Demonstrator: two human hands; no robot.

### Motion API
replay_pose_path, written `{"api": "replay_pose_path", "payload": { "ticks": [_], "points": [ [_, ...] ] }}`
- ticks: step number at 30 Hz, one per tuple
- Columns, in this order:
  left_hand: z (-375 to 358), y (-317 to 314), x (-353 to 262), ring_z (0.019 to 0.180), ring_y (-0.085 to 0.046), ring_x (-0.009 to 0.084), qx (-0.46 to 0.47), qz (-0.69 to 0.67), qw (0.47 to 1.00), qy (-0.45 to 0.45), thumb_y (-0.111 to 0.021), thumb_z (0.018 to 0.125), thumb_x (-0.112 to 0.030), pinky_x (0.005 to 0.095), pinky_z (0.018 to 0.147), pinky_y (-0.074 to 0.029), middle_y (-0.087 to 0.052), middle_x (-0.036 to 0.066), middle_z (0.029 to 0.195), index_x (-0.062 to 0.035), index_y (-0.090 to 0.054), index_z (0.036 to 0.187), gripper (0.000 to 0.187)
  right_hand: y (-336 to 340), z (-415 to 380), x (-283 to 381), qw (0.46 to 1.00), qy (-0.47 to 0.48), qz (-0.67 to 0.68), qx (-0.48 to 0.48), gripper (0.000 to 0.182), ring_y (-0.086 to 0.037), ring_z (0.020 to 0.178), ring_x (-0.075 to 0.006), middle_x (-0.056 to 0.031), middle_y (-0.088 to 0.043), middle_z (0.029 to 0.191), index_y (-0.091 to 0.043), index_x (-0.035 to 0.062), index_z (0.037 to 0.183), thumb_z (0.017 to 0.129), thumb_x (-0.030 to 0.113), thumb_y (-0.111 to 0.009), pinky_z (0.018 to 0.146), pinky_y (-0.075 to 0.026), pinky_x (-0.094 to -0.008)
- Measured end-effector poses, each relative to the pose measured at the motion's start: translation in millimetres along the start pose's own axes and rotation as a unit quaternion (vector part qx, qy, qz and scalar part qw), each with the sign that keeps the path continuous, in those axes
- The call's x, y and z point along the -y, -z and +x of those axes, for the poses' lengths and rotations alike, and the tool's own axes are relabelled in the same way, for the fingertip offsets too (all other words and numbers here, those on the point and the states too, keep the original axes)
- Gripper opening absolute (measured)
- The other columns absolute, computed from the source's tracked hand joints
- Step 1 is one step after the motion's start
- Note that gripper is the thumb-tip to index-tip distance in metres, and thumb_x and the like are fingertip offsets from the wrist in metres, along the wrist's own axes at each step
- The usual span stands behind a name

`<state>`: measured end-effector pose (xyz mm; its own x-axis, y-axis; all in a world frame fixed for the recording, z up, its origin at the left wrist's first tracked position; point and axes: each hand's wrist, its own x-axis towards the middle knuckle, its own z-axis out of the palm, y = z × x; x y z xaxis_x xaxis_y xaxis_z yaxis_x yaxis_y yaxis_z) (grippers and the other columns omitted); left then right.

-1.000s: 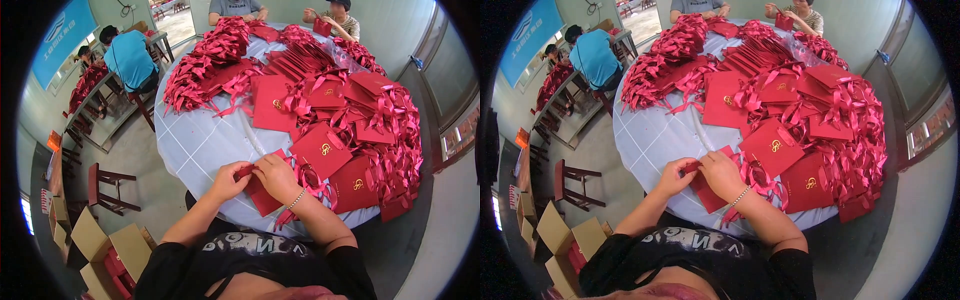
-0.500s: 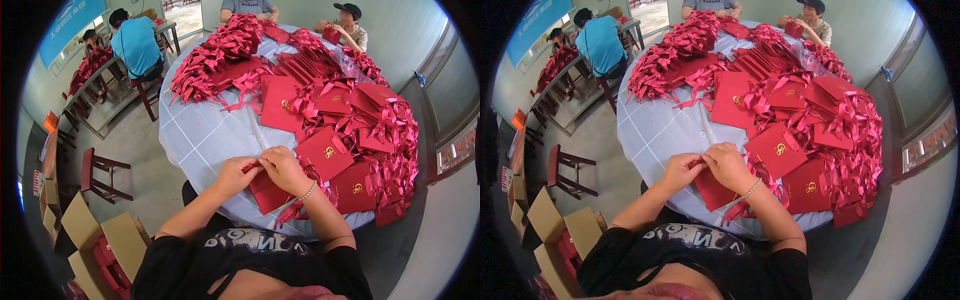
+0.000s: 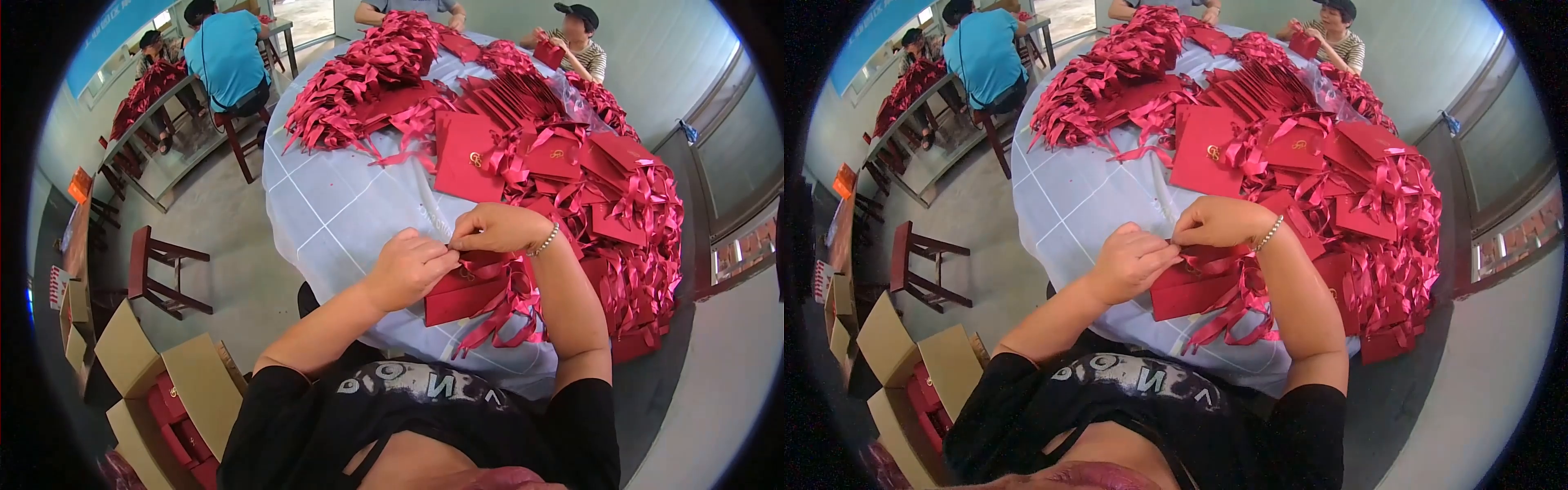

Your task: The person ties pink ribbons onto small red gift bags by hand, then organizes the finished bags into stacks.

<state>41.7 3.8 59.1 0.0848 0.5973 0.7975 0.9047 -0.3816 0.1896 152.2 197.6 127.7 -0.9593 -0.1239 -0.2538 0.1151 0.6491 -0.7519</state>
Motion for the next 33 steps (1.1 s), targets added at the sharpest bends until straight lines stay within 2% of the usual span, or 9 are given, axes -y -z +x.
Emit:
{"api": "replay_pose_path", "payload": {
  "ticks": [8,11,14,20,24,27,30,31,33],
  "points": [
    [-5.5,-2.1,3.3,0.063,-0.056,0.0162,-0.028,0.015,1.000,-0.001,-0.078,0.074,-0.010,0.0326,0.060,-0.040,-0.057,-0.001,0.081,-0.0113,-0.070,0.093,0.020,-6.1,14.5,2.7,0.995,-0.085,-0.024,-0.039,0.023,-0.059,0.065,-0.0123,-0.0087,-0.068,0.070,-0.074,0.0022,0.087,0.086,0.025,-0.070,0.064,-0.048,-0.0300],
    [-7.3,-4.0,3.1,0.064,-0.056,0.0157,-0.016,0.018,1.000,0.003,-0.076,0.074,-0.009,0.0324,0.061,-0.041,-0.056,-0.001,0.081,-0.0113,-0.071,0.094,0.021,-9.3,16.3,5.9,0.996,-0.064,-0.013,-0.057,0.021,-0.055,0.058,-0.0124,-0.0080,-0.065,0.063,-0.074,0.0019,0.079,0.080,0.023,-0.070,0.058,-0.046,-0.0317],
    [-6.4,-3.5,2.5,0.065,-0.056,0.0157,-0.005,0.024,1.000,0.002,-0.075,0.074,-0.008,0.0324,0.062,-0.041,-0.055,0.000,0.081,-0.0112,-0.071,0.095,0.022,-2.1,21.3,12.6,0.991,-0.114,-0.067,-0.009,0.018,-0.057,0.059,-0.0112,-0.0068,-0.065,0.063,-0.073,0.0005,0.079,0.077,0.018,-0.070,0.060,-0.047,-0.0298],
    [-5.2,0.2,3.1,0.065,-0.057,0.0175,0.015,0.024,1.000,0.015,-0.075,0.075,-0.008,0.0332,0.063,-0.041,-0.054,0.000,0.076,-0.0110,-0.071,0.097,0.023,-3.7,25.1,16.2,0.994,-0.097,-0.052,-0.014,0.019,-0.056,0.057,-0.0113,-0.0071,-0.064,0.061,-0.073,0.0001,0.077,0.074,0.019,-0.070,0.057,-0.046,-0.0302],
    [-9.7,-1.5,3.1,0.066,-0.059,0.0213,0.012,-0.014,0.996,0.089,-0.077,0.075,-0.011,0.0345,0.064,-0.042,-0.057,0.002,0.071,-0.0101,-0.071,0.096,0.022,-32.0,24.3,7.3,0.972,-0.056,-0.057,-0.220,0.014,-0.061,0.060,-0.0170,-0.0118,-0.066,0.069,-0.069,-0.0008,0.080,0.080,0.013,-0.069,0.058,-0.047,-0.0330],
    [-13.7,-5.6,1.9,0.067,-0.060,0.0237,0.048,-0.071,0.985,0.147,-0.078,0.075,-0.014,0.0349,0.064,-0.044,-0.060,0.004,0.074,-0.0089,-0.071,0.095,0.022,-51.3,35.3,-0.1,0.875,0.020,-0.137,-0.463,0.014,-0.060,0.068,-0.0241,-0.0130,-0.062,0.078,-0.064,-0.0011,0.080,0.087,0.011,-0.067,0.063,-0.047,-0.0336],
    [-11.4,-3.2,-2.7,0.068,-0.060,0.0235,0.034,-0.101,0.980,0.168,-0.077,0.076,-0.015,0.0353,0.062,-0.043,-0.062,0.005,0.076,-0.0093,-0.071,0.096,0.023,-44.5,44.7,-6.8,0.828,0.020,-0.061,-0.558,0.011,-0.063,0.072,-0.0335,-0.0168,-0.063,0.080,-0.065,0.0013,0.085,0.087,0.012,-0.067,0.066,-0.050,-0.0416],
    [-12.0,-0.9,-2.1,0.070,-0.061,0.0259,0.036,-0.095,0.979,0.178,-0.077,0.076,-0.016,0.0372,0.063,-0.046,-0.063,0.007,0.077,-0.0091,-0.071,0.097,0.023,-45.6,46.8,-9.2,0.820,0.072,-0.054,-0.565,0.015,-0.063,0.070,-0.0316,-0.0156,-0.064,0.081,-0.062,0.0001,0.098,0.089,0.012,-0.067,0.066,-0.050,-0.0397],
    [-20.8,-1.5,4.2,0.074,-0.063,0.0284,0.060,-0.084,0.972,0.210,-0.076,0.077,-0.014,0.0378,0.067,-0.049,-0.064,0.009,0.080,-0.0076,-0.070,0.099,0.024,-58.9,34.4,6.0,0.880,0.019,0.008,-0.475,0.023,-0.064,0.070,-0.0308,-0.0152,-0.065,0.082,-0.059,-0.0001,0.105,0.090,0.015,-0.067,0.066,-0.051,-0.0396]
  ]
}}
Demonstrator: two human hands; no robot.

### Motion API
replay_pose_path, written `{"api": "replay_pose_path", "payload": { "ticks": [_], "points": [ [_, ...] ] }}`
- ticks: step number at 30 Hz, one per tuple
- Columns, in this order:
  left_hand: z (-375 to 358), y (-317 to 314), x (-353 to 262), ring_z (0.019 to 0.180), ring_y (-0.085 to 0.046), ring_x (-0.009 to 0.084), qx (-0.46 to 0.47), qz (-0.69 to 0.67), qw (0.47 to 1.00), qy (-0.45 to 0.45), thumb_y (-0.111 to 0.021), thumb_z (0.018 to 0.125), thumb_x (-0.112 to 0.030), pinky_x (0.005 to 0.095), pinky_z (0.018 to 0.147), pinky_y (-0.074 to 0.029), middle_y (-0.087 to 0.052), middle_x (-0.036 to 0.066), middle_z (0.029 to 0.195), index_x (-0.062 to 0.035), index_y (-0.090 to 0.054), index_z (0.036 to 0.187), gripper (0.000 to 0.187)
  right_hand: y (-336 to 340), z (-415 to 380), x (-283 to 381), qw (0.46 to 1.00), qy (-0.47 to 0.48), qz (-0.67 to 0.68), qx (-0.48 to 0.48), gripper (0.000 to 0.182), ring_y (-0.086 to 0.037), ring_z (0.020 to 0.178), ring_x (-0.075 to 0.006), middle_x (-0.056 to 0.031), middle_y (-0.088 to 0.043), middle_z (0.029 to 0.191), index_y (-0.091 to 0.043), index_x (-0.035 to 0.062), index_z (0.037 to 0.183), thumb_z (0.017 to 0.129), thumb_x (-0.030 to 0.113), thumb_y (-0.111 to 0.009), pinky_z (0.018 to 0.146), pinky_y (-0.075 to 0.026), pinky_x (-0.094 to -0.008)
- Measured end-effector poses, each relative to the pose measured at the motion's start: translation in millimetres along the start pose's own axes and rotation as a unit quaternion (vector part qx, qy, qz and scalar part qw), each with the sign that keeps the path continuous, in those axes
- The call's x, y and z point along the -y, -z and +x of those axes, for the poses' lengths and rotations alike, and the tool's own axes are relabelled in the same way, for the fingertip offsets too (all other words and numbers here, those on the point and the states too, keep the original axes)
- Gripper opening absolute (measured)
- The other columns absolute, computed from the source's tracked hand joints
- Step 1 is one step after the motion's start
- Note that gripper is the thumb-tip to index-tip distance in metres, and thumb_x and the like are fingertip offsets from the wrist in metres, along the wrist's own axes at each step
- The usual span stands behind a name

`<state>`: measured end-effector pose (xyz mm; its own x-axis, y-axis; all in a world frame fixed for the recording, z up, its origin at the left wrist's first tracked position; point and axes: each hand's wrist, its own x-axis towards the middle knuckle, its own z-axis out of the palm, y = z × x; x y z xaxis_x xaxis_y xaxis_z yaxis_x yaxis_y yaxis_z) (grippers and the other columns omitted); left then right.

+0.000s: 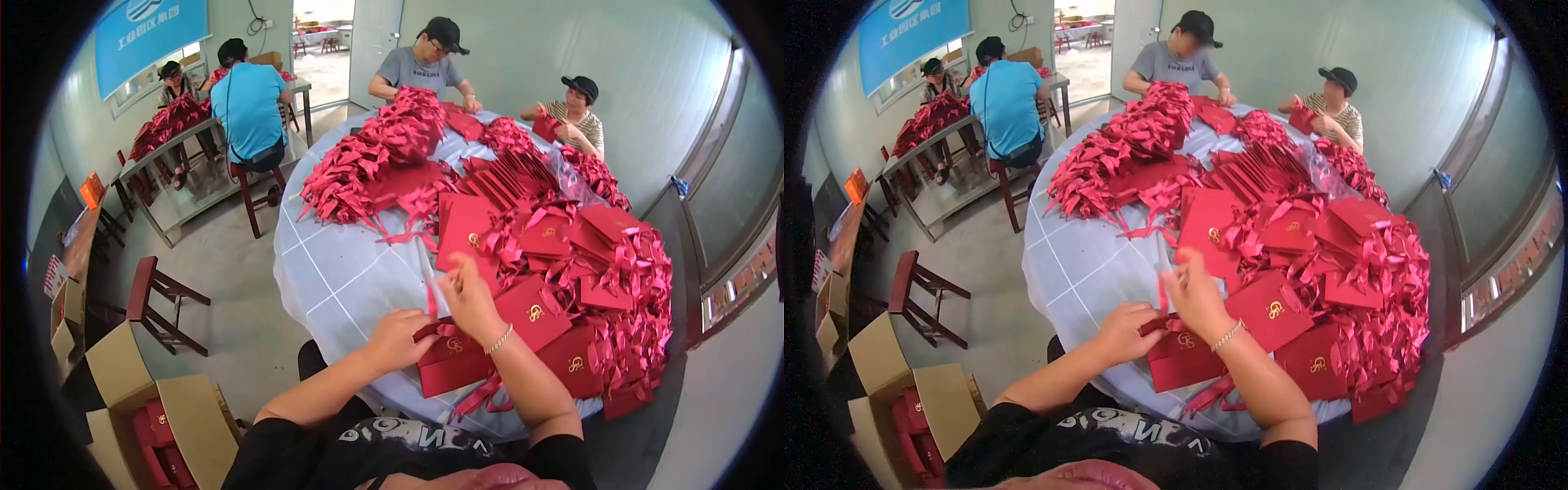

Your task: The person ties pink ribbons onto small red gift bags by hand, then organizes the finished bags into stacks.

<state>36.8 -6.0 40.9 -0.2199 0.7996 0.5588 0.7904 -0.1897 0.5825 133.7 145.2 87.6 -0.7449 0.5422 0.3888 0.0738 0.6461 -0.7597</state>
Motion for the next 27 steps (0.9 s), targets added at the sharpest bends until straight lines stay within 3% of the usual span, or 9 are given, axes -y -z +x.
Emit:
{"api": "replay_pose_path", "payload": {
  "ticks": [3,4,7,11,14,17,21,25,27],
  "points": [
    [-5.0,3.4,20.0,0.080,-0.065,0.0316,0.017,-0.047,0.997,0.057,-0.072,0.078,-0.010,0.0380,0.073,-0.052,-0.066,0.013,0.087,-0.0052,-0.069,0.103,0.026,4.8,-29.9,23.1,0.981,-0.038,-0.066,0.181,0.032,-0.066,0.073,-0.0328,-0.0162,-0.066,0.084,-0.055,0.0000,0.111,0.090,0.021,-0.068,0.066,-0.052,-0.0413],
    [-8.2,3.6,22.9,0.082,-0.066,0.0325,0.022,-0.077,0.994,0.077,-0.070,0.079,-0.008,0.0379,0.075,-0.053,-0.067,0.014,0.089,-0.0043,-0.069,0.105,0.026,3.2,-40.4,19.2,0.978,0.007,-0.092,0.187,0.031,-0.066,0.076,-0.0365,-0.0167,-0.067,0.083,-0.056,0.0007,0.110,0.088,0.020,-0.067,0.068,-0.052,-0.0451],
    [-11.5,6.2,26.5,0.084,-0.067,0.0318,0.078,-0.091,0.985,0.120,-0.066,0.081,-0.006,0.0369,0.076,-0.053,-0.068,0.015,0.095,-0.0036,-0.068,0.109,0.028,-4.0,-59.1,1.6,0.968,0.131,-0.173,0.124,0.027,-0.065,0.077,-0.0398,-0.0174,-0.067,0.082,-0.058,0.0020,0.107,0.085,0.015,-0.066,0.071,-0.051,-0.0486],
    [-17.3,-0.6,32.6,0.081,-0.066,0.0314,0.102,-0.063,0.986,0.120,-0.066,0.084,-0.008,0.0370,0.073,-0.052,-0.068,0.015,0.094,-0.0027,-0.068,0.106,0.023,10.7,-64.9,-3.9,0.978,0.061,-0.127,0.151,0.022,-0.064,0.079,-0.0389,-0.0181,-0.068,0.085,-0.065,0.0027,0.100,0.082,0.014,-0.070,0.073,-0.051,-0.0459],
    [-18.0,4.9,36.2,0.080,-0.066,0.0313,0.089,-0.057,0.983,0.150,-0.065,0.088,-0.012,0.0375,0.071,-0.052,-0.068,0.016,0.090,-0.0019,-0.068,0.103,0.019,40.7,-62.0,7.9,0.958,0.103,-0.185,0.195,0.014,-0.063,0.072,-0.0366,-0.0175,-0.066,0.079,-0.067,0.0015,0.089,0.081,0.013,-0.071,0.065,-0.049,-0.0430],
    [-15.0,11.6,44.5,0.078,-0.066,0.0313,0.065,-0.054,0.982,0.170,-0.063,0.091,-0.018,0.0382,0.069,-0.051,-0.067,0.018,0.084,-0.0013,-0.069,0.098,0.019,65.1,-60.7,18.1,0.971,-0.007,-0.112,0.210,0.012,-0.063,0.068,-0.0352,-0.0138,-0.066,0.071,-0.068,0.0020,0.078,0.080,0.013,-0.070,0.069,-0.049,-0.0437],
    [-3.4,27.7,29.3,0.068,-0.062,0.0339,0.069,0.013,0.973,0.218,-0.062,0.093,-0.026,0.0391,0.061,-0.047,-0.065,0.018,0.075,-0.0014,-0.069,0.084,0.027,92.6,-62.5,14.8,0.973,0.028,-0.140,0.182,0.012,-0.062,0.064,-0.0335,-0.0135,-0.064,0.066,-0.069,0.0023,0.079,0.079,0.014,-0.071,0.068,-0.049,-0.0409],
    [2.8,33.0,40.0,0.072,-0.061,0.0360,0.092,0.107,0.973,0.185,-0.065,0.089,-0.033,0.0437,0.064,-0.046,-0.065,0.015,0.073,-0.0055,-0.071,0.077,0.031,105.4,-76.2,9.7,0.989,-0.089,-0.057,0.101,0.011,-0.062,0.067,-0.0216,-0.0114,-0.066,0.076,-0.070,0.0002,0.089,0.082,0.008,-0.072,0.067,-0.048,-0.0303],
    [1.8,31.2,50.4,0.078,-0.061,0.0387,0.094,0.154,0.974,0.140,-0.064,0.088,-0.036,0.0489,0.069,-0.048,-0.066,0.015,0.074,-0.0078,-0.072,0.074,0.032,103.7,-84.0,-3.5,0.995,-0.077,-0.011,0.067,0.014,-0.061,0.073,-0.0164,-0.0091,-0.067,0.085,-0.070,0.0000,0.096,0.083,0.003,-0.071,0.065,-0.046,-0.0274]
  ]
}}
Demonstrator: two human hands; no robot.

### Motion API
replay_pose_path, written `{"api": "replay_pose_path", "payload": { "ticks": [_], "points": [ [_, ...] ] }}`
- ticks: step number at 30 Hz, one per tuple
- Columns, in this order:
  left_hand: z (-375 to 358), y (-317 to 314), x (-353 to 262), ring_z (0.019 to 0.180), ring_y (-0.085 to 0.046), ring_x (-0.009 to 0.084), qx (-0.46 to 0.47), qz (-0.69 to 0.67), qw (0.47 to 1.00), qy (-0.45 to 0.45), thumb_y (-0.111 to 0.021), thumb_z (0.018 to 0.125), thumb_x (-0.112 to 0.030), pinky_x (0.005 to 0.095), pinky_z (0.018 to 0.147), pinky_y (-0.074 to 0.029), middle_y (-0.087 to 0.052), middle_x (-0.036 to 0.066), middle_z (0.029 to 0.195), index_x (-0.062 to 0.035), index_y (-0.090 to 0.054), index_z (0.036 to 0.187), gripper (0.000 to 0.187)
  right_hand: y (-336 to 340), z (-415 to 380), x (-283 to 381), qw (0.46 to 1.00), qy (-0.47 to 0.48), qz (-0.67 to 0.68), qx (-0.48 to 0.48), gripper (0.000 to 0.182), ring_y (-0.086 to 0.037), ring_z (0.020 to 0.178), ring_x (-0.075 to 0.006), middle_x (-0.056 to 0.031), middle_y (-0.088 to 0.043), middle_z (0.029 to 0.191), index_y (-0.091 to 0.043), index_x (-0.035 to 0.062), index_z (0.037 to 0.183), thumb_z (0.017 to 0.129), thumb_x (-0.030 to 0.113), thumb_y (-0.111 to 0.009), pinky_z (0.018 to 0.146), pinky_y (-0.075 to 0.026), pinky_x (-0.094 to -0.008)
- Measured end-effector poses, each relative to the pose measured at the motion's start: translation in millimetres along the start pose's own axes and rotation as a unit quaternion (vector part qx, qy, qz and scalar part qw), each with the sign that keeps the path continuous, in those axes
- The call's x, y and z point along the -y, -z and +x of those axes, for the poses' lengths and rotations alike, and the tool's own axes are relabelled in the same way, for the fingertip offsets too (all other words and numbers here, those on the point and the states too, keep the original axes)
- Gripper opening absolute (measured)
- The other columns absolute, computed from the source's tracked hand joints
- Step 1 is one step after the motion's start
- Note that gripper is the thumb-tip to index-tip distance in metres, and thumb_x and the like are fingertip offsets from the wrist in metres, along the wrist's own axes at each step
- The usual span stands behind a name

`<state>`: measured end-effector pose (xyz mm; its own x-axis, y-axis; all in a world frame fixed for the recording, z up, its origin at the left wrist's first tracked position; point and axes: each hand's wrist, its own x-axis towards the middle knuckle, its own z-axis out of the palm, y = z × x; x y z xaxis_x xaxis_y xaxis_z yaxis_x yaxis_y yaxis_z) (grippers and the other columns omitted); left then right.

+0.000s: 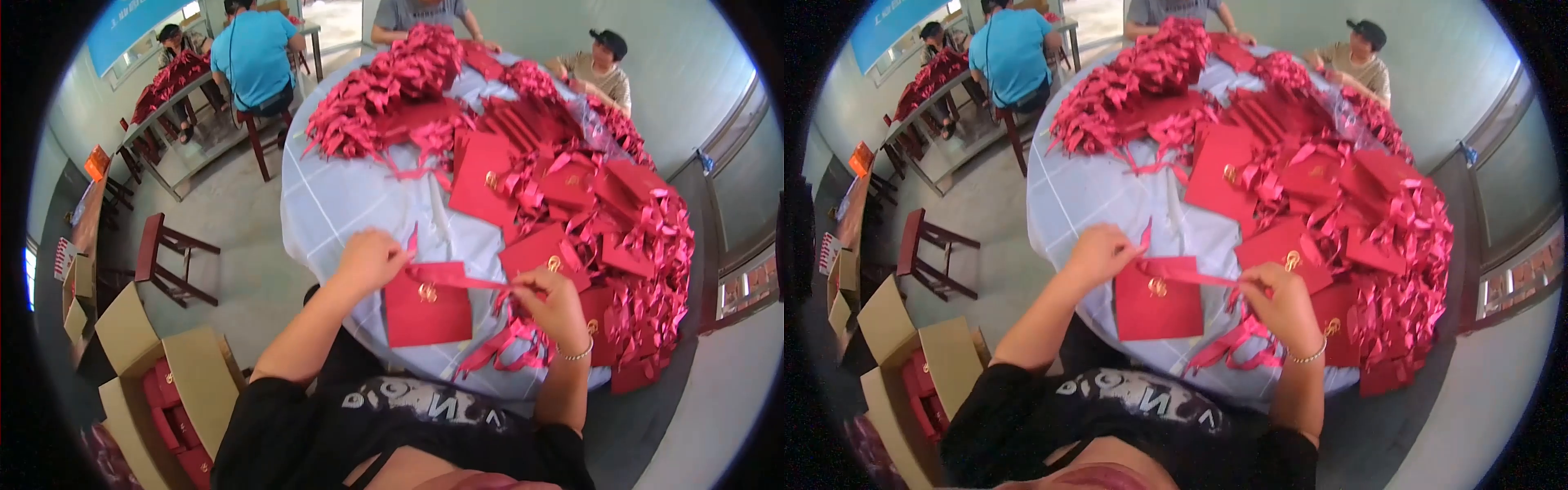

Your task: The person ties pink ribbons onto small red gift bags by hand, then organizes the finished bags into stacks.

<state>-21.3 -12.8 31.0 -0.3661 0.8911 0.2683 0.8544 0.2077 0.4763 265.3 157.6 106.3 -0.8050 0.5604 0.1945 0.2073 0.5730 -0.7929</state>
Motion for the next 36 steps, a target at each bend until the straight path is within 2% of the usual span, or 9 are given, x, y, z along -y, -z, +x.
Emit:
{"api": "replay_pose_path", "payload": {
  "ticks": [4,6,7,10,17,21,25,31,36],
  "points": [
    [11.4,-5.2,-5.3,0.086,-0.062,0.0381,-0.040,0.000,0.999,-0.002,-0.067,0.084,-0.034,0.0476,0.076,-0.050,-0.068,0.016,0.084,-0.0066,-0.073,0.084,0.028,-5.0,-7.6,2.7,0.998,0.027,-0.063,0.014,0.015,-0.061,0.077,-0.0111,-0.0043,-0.062,0.081,-0.069,-0.0020,0.100,0.084,-0.001,-0.070,0.067,-0.047,-0.0240],
    [20.8,-9.5,-7.7,0.079,-0.064,0.0316,-0.007,-0.066,0.997,-0.034,-0.073,0.082,-0.028,0.0399,0.072,-0.050,-0.067,0.015,0.086,-0.0031,-0.071,0.091,0.027,-17.6,-13.5,11.4,0.985,-0.117,0.125,-0.004,0.018,-0.060,0.078,-0.0069,0.0003,-0.061,0.082,-0.067,-0.0015,0.102,0.085,-0.004,-0.070,0.069,-0.047,-0.0202],
    [23.3,-11.2,-13.2,0.078,-0.064,0.0295,0.020,-0.089,0.996,-0.021,-0.073,0.081,-0.026,0.0382,0.071,-0.050,-0.067,0.015,0.085,-0.0023,-0.071,0.091,0.026,-21.0,-15.2,6.3,0.976,-0.118,0.181,-0.006,0.020,-0.058,0.079,-0.0041,0.0020,-0.062,0.086,-0.064,-0.0003,0.103,0.085,-0.006,-0.070,0.070,-0.047,-0.0179],
    [29.9,-16.5,-26.3,0.073,-0.066,0.0235,0.081,-0.133,0.988,0.002,-0.075,0.080,-0.024,0.0339,0.068,-0.051,-0.068,0.013,0.081,-0.0006,-0.071,0.094,0.027,-27.6,-20.5,-5.7,0.968,-0.072,0.240,0.012,0.018,-0.058,0.079,-0.0043,0.0012,-0.062,0.087,-0.063,0.0008,0.100,0.085,-0.005,-0.071,0.070,-0.047,-0.0186],
    [41.8,-26.8,-34.4,0.063,-0.065,0.0169,0.196,-0.154,0.969,0.007,-0.078,0.078,-0.019,0.0307,0.060,-0.050,-0.069,0.009,0.075,-0.0002,-0.069,0.092,0.025,-27.8,-12.6,-9.7,0.981,-0.015,0.186,0.050,0.016,-0.057,0.076,-0.0050,0.0008,-0.062,0.087,-0.064,-0.0002,0.103,0.088,-0.003,-0.069,0.069,-0.047,-0.0192],
    [44.8,-31.3,-33.8,0.067,-0.064,0.0126,0.233,-0.206,0.950,0.040,-0.076,0.079,-0.011,0.0292,0.058,-0.049,-0.067,0.005,0.074,-0.0005,-0.067,0.089,0.018,-31.0,4.2,-13.0,0.959,-0.080,0.272,-0.021,0.020,-0.059,0.076,-0.0061,-0.0006,-0.063,0.086,-0.063,-0.0008,0.107,0.088,-0.002,-0.069,0.065,-0.048,-0.0210],
    [44.5,-31.1,-28.6,0.069,-0.059,0.0079,0.197,-0.243,0.950,-0.002,-0.067,0.082,-0.002,0.0242,0.056,-0.046,-0.065,0.001,0.076,-0.0005,-0.063,0.092,0.011,-22.8,32.4,-28.9,0.904,-0.037,0.421,-0.061,0.019,-0.063,0.079,-0.0087,-0.0026,-0.066,0.091,-0.064,-0.0003,0.107,0.089,-0.001,-0.068,0.070,-0.051,-0.0225],
    [39.5,-6.6,-41.1,0.057,-0.053,0.0069,0.226,-0.291,0.923,0.113,-0.066,0.087,-0.005,0.0241,0.048,-0.041,-0.063,0.001,0.073,-0.0017,-0.062,0.100,0.014,-43.8,66.8,-29.8,0.843,-0.018,0.537,-0.026,0.028,-0.064,0.098,-0.0139,-0.0055,-0.066,0.103,-0.062,0.0009,0.121,0.093,0.004,-0.065,0.087,-0.052,-0.0291],
    [30.4,4.1,-38.5,0.059,-0.054,0.0058,0.231,-0.331,0.903,0.149,-0.064,0.093,-0.012,0.0224,0.049,-0.040,-0.065,0.000,0.075,-0.0024,-0.062,0.107,0.018,-56.6,74.8,-54.7,0.805,-0.039,0.592,-0.007,0.036,-0.067,0.095,-0.0186,-0.0086,-0.067,0.104,-0.053,0.0013,0.134,0.099,0.008,-0.057,0.086,-0.053,-0.0301]
  ]
}}
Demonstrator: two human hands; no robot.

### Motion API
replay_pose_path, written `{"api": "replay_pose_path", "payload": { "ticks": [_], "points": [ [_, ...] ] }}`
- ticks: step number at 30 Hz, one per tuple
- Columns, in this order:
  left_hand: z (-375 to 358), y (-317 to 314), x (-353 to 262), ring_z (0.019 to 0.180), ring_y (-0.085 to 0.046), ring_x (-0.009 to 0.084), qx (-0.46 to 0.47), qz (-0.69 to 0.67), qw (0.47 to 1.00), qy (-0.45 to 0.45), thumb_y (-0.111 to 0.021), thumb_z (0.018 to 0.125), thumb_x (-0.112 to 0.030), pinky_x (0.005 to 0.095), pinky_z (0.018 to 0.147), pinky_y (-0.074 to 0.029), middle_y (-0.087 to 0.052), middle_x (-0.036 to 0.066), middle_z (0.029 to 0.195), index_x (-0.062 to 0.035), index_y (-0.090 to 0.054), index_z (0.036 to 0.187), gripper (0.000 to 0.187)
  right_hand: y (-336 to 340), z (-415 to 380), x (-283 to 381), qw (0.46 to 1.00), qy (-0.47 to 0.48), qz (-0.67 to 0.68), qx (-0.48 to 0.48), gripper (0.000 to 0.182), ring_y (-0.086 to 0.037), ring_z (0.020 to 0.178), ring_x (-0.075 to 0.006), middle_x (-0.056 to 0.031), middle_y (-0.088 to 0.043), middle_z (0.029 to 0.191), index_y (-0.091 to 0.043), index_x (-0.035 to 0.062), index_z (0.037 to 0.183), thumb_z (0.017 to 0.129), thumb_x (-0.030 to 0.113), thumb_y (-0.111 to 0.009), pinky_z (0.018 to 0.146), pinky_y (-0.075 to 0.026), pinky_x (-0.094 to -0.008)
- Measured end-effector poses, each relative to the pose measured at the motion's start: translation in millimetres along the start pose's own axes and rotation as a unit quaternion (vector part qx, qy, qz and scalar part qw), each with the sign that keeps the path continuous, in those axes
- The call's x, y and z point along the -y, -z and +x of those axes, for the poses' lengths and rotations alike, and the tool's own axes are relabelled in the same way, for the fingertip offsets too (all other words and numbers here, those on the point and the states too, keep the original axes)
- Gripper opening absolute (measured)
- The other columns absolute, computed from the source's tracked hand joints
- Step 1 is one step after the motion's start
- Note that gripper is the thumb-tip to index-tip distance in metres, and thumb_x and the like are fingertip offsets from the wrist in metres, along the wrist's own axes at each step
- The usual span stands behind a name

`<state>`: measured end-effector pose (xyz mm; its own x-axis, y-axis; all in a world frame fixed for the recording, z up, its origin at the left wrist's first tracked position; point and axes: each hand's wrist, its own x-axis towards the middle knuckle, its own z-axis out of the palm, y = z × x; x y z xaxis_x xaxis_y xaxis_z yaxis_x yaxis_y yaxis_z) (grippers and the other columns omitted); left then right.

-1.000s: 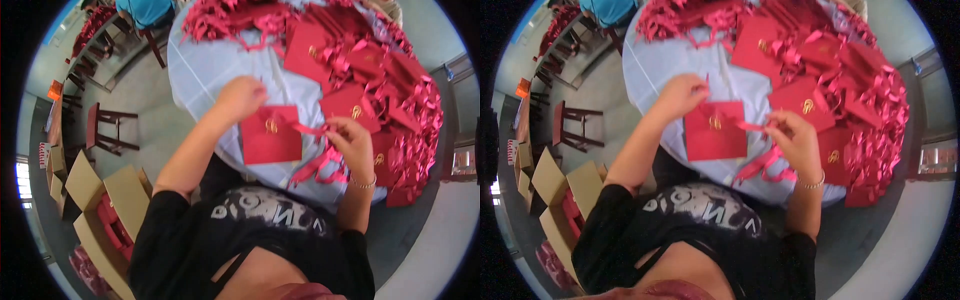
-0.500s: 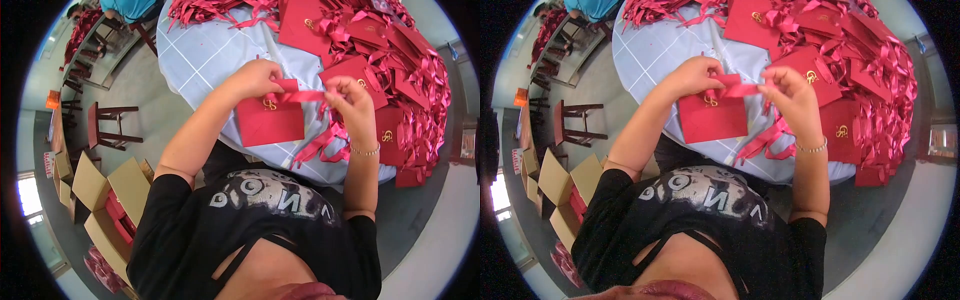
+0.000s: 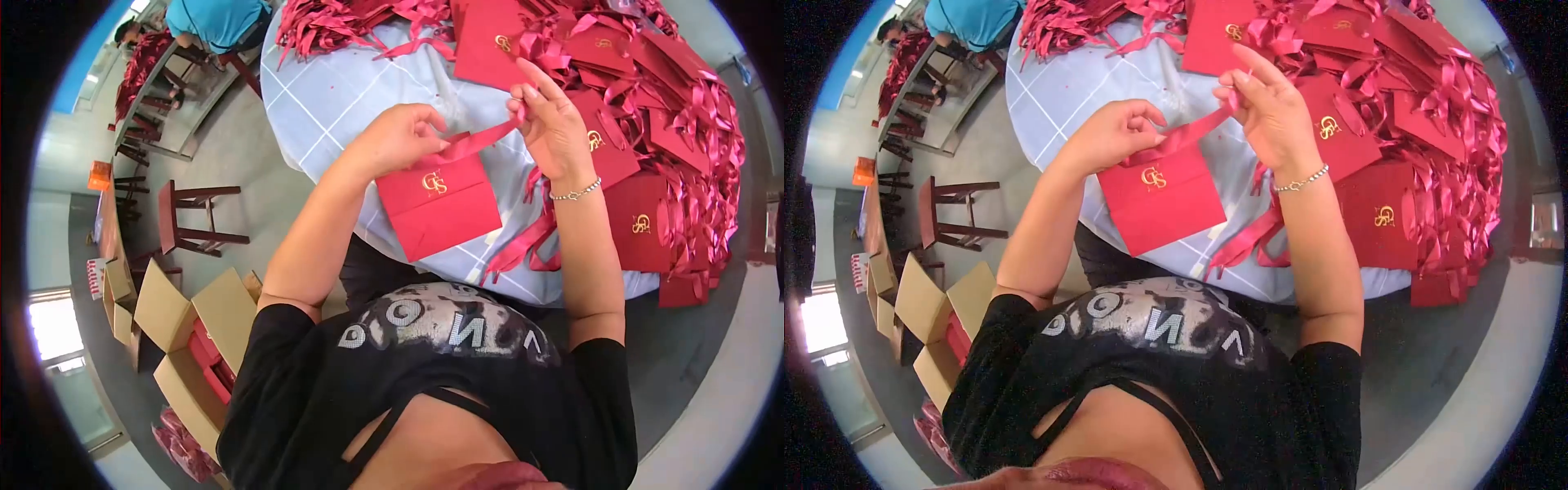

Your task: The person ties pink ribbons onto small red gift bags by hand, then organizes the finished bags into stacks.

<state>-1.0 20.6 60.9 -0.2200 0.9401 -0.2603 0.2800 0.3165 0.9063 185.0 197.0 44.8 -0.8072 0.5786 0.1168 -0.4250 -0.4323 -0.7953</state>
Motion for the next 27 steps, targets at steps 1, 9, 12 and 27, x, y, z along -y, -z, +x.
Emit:
{"api": "replay_pose_path", "payload": {
  "ticks": [1,9,12,27],
  "points": [
    [4.9,1.4,10.0,0.060,-0.055,0.0058,0.009,-0.004,1.000,-0.004,-0.063,0.094,-0.014,0.0223,0.050,-0.041,-0.066,0.000,0.076,-0.0026,-0.062,0.108,0.018,5.5,-0.2,0.8,1.000,-0.008,-0.001,-0.017,0.035,-0.067,0.094,-0.0191,-0.0091,-0.067,0.104,-0.054,0.0013,0.132,0.099,0.009,-0.058,0.085,-0.053,-0.0300],
    [21.1,-1.3,22.1,0.061,-0.055,0.0050,0.031,-0.045,0.998,0.041,-0.060,0.097,-0.017,0.0219,0.051,-0.042,-0.066,0.000,0.077,-0.0016,-0.067,0.102,0.017,-2.4,-14.0,5.9,0.995,-0.031,-0.052,-0.073,0.025,-0.067,0.083,-0.0163,-0.0085,-0.070,0.093,-0.062,0.0029,0.120,0.099,0.017,-0.061,0.073,-0.054,-0.0253],
    [23.0,-0.8,19.4,0.058,-0.054,0.0062,0.038,-0.032,0.998,0.039,-0.063,0.096,-0.018,0.0232,0.050,-0.042,-0.064,0.000,0.074,-0.0002,-0.068,0.099,0.018,-1.6,-13.0,-1.1,0.992,-0.054,-0.108,-0.046,0.027,-0.062,0.074,-0.0117,-0.0068,-0.069,0.090,-0.063,0.0018,0.122,0.100,0.017,-0.059,0.069,-0.052,-0.0245],
    [13.5,-1.7,20.1,0.058,-0.056,0.0046,0.074,-0.013,0.997,0.026,-0.070,0.090,-0.012,0.0206,0.050,-0.044,-0.063,-0.001,0.071,-0.0008,-0.070,0.091,0.012,-17.8,-24.2,2.2,0.981,-0.141,-0.070,0.115,0.015,-0.059,0.064,-0.0093,-0.0062,-0.069,0.086,-0.062,0.0028,0.105,0.100,0.016,-0.058,0.059,-0.049,-0.0222]
  ]
}}
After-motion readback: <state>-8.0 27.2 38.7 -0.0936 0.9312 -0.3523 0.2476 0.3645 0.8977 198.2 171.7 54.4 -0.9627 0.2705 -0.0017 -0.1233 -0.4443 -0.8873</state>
